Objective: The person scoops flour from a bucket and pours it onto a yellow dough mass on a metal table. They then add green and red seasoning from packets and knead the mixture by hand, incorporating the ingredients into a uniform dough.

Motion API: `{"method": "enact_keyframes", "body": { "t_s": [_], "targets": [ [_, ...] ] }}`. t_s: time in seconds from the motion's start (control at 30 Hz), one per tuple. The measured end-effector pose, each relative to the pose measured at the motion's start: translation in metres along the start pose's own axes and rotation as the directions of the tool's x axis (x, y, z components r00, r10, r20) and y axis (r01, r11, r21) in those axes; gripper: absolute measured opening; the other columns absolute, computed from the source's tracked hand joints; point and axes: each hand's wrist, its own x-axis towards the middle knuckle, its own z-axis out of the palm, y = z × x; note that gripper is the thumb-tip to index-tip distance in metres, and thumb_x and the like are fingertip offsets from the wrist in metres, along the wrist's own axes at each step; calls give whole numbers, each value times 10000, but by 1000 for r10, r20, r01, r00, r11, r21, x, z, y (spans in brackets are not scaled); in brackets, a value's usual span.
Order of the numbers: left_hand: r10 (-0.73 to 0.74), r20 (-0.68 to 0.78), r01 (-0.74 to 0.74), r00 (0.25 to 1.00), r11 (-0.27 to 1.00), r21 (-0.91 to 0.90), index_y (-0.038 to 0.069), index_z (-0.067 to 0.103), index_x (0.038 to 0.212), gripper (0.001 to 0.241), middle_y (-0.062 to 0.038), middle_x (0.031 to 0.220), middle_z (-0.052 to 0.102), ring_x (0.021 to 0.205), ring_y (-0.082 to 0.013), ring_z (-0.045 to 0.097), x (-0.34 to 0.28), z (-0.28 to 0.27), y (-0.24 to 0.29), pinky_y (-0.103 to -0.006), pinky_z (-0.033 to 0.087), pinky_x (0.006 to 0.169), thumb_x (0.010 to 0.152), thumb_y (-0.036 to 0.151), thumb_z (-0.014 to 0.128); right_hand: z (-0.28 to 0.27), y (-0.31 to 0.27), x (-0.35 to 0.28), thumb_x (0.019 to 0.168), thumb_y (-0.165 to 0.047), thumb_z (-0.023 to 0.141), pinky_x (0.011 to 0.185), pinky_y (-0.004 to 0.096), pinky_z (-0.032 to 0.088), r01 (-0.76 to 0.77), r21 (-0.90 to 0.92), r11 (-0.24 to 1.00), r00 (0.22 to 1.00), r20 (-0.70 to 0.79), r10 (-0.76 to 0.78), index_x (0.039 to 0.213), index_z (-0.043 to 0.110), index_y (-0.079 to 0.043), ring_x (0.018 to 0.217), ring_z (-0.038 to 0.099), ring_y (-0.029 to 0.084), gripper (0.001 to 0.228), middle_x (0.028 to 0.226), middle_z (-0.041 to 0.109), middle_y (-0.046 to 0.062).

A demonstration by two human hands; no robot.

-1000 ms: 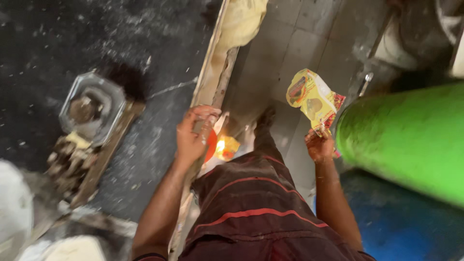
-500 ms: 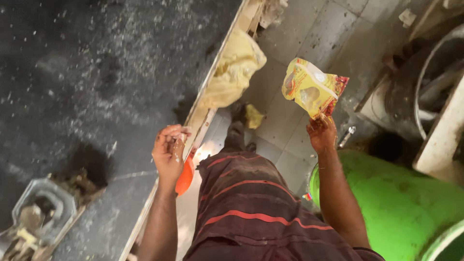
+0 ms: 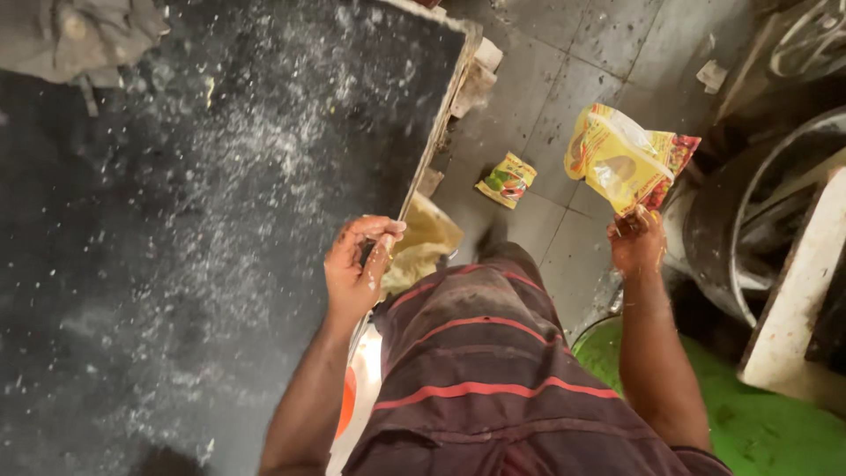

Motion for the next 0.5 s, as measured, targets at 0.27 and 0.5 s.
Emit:
{"method": "enact_keyframes", "body": {
  "t_s": [0.27,0.5],
  "targets": [
    [49,79,-58,996,993,106,21,644,1203,165,-113,1126,705,963,-164,691,121,82,11,-274,574,821,1046,-21,616,91,-14,160,995,-118,665,560,317,472,-121,-258,959,991,32,133,974,595,-168,689,624,166,88,799,644,5],
    [-75,-491,44,868,996,-74,25,590,1197,113,-100,1192,666,1137,-210,694,121,104,-37,-356,598,1030,1095,-4,550,219,0,295,1059,-349,580,468,284,491,-172,-454,874,845,388,367,1078,644,-168,552,588,144,194,723,641,2]
  ]
}}
